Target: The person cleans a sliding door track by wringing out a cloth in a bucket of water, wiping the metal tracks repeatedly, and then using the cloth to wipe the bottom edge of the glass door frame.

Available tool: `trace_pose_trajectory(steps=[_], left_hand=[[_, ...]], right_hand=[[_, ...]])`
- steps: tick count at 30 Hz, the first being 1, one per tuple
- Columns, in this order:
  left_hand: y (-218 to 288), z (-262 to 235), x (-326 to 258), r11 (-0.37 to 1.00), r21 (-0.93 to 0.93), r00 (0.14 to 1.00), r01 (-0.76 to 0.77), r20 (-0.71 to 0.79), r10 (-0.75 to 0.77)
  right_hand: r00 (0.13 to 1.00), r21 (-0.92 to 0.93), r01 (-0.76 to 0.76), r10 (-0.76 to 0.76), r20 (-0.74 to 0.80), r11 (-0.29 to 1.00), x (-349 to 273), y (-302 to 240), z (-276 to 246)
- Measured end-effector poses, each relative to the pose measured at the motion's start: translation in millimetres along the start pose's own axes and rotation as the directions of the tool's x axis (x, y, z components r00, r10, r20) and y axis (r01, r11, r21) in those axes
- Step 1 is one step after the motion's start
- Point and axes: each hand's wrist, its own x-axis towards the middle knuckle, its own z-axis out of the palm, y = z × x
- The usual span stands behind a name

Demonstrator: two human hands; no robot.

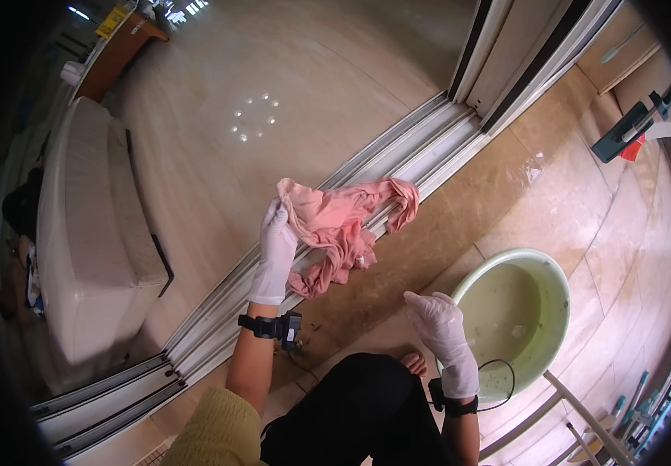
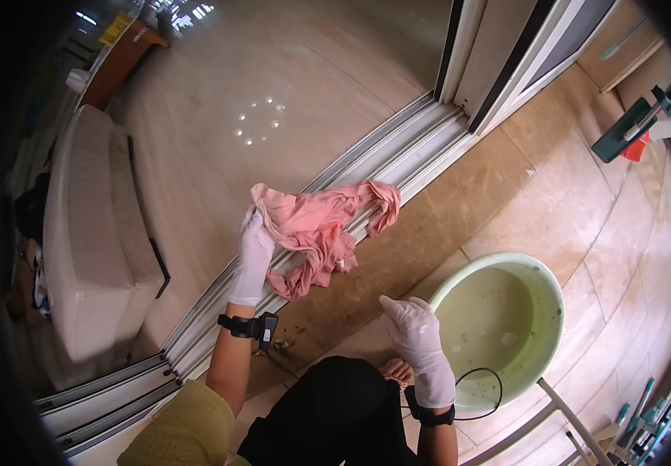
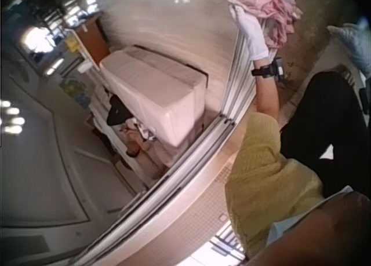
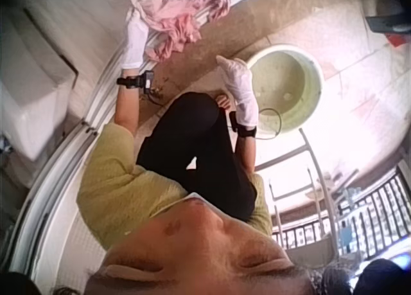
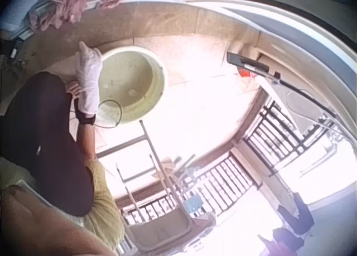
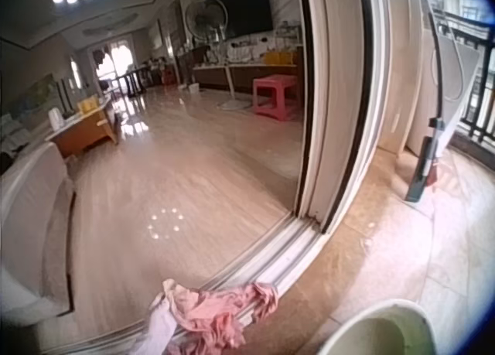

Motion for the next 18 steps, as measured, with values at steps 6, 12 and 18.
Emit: trace_pose_trajectory(steps=[6,12,18], left_hand=[[27.9,3.7,-9.9,0.861,-0.289,0.899,0.419,0.262,-0.350],[-39.8,-13.8,5.8,0.302,0.949,0.948,-0.087,-0.014,0.317],[-53.6,9.2,0.1,-0.150,0.926,0.846,-0.345,0.377,0.377]], right_hand=[[0.996,-0.071,-0.062,0.066,0.065,0.996,-9.9,4.8,3.0],[0.997,-0.125,-0.044,0.051,0.059,0.991,-16.1,8.8,8.8],[0.995,-0.114,-0.043,0.053,0.085,0.993,-10.7,0.6,8.2]])
